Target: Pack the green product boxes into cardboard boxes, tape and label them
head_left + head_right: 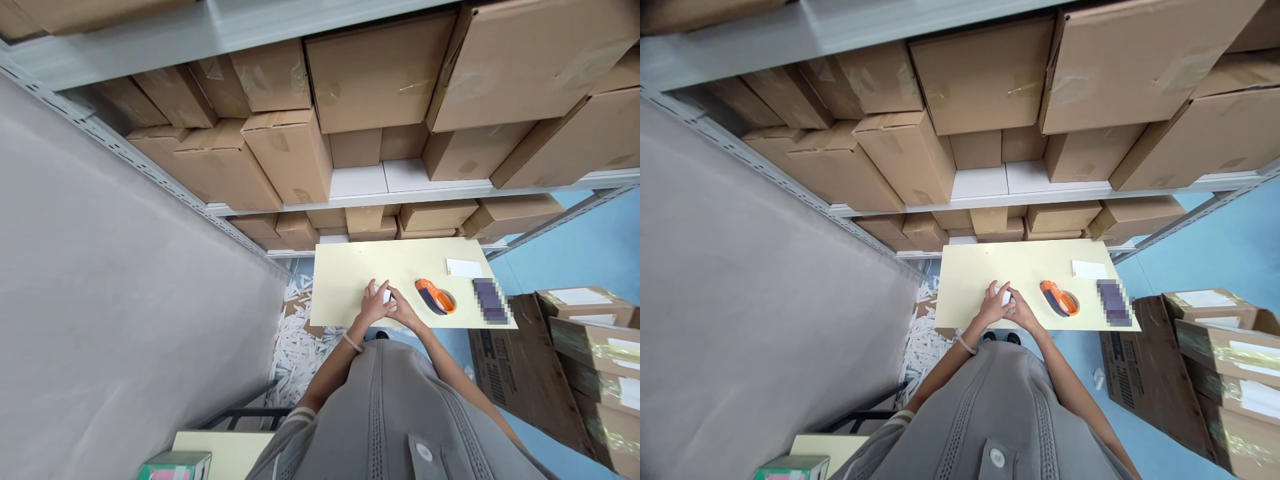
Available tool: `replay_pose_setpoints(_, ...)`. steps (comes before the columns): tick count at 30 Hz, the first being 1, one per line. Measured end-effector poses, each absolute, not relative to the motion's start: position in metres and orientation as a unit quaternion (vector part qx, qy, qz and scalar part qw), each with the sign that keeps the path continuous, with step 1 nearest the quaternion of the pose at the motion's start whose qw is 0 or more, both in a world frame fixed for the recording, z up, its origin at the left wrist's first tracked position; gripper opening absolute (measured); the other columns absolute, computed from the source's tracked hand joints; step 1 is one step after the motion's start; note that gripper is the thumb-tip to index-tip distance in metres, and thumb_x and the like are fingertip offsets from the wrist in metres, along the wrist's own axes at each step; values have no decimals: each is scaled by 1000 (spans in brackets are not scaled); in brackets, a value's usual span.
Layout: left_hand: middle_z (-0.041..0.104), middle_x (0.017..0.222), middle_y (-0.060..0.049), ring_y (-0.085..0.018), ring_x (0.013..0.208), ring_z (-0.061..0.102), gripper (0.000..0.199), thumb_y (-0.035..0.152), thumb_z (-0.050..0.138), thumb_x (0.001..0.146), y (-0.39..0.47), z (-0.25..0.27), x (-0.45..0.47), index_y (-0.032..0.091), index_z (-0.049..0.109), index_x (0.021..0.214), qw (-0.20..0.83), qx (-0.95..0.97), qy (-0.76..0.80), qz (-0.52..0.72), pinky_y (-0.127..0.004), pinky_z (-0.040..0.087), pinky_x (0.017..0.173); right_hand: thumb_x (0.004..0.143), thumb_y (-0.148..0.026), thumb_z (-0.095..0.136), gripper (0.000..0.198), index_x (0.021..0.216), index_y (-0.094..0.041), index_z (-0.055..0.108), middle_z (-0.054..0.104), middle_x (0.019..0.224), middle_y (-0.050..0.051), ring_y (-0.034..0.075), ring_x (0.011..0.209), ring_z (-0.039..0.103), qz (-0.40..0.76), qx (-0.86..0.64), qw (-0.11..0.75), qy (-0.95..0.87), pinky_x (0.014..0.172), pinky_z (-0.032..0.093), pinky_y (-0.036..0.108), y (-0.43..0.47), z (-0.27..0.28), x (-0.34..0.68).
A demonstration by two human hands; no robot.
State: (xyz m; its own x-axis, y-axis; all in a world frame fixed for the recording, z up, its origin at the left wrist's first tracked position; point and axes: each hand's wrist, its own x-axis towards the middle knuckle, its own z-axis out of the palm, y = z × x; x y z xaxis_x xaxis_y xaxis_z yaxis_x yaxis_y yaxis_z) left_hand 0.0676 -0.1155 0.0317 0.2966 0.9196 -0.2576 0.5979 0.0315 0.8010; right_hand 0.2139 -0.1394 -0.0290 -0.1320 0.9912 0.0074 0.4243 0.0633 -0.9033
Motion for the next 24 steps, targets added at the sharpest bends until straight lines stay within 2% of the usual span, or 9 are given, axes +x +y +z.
replay_pose_setpoints(8, 30, 157, -6, -34, 144, 29, 71, 35, 73, 72, -111, 27, 73, 34, 51, 139, 445, 690, 545, 169, -48, 33, 116, 62, -56, 77, 86, 137, -23, 51, 56, 136, 11, 29, 123, 55, 496, -528, 341, -599, 107, 41, 50, -140, -16, 234)
replay_pose_setpoints(11, 32, 158, -8, -34, 144, 32, 72, 35, 72, 73, -107, 28, 67, 32, 49, 141, 439, 739, 481, 171, -50, 32, 116, 72, -60, 70, 73, 135, -25, 54, 56, 139, 11, 28, 127, 53, 534, -525, 326, -577, 108, 42, 51, -142, -7, 247)
replay_pose_setpoints(14, 31, 160, -10, -32, 145, 33, 89, 31, 72, 70, -104, 31, 60, 29, 34, 151, 434, 795, 395, 152, -49, 31, 116, 85, -60, 55, 54, 125, -25, 63, 63, 131, 12, 27, 118, 60, 529, -551, 316, -562, 103, 46, 50, -143, -3, 252)
replay_pose_setpoints(17, 28, 162, -11, -28, 147, 30, 99, 26, 72, 69, -105, 35, 60, 27, 22, 155, 428, 818, 357, 139, -48, 25, 119, 87, -59, 51, 50, 119, -23, 66, 68, 123, 11, 27, 110, 64, 504, -578, 316, -558, 100, 48, 48, -142, -5, 250)
replay_pose_setpoints(21, 21, 164, -15, -30, 152, 15, 99, 34, 76, 70, -115, 30, 70, 25, 22, 153, 412, 750, 475, 203, -54, 9, 122, 89, -58, 45, 52, 119, -23, 66, 70, 119, 10, 27, 111, 65, 458, -611, 335, -552, 102, 47, 48, -138, -12, 246)
replay_pose_setpoints(24, 17, 162, -24, -36, 152, 7, 103, 40, 80, 69, -124, 17, 80, 13, 25, 151, 461, 592, 606, 262, -51, 13, 123, 89, -61, 42, 55, 124, -24, 64, 69, 122, 10, 27, 115, 63, 440, -624, 357, -539, 105, 45, 49, -137, -20, 242)
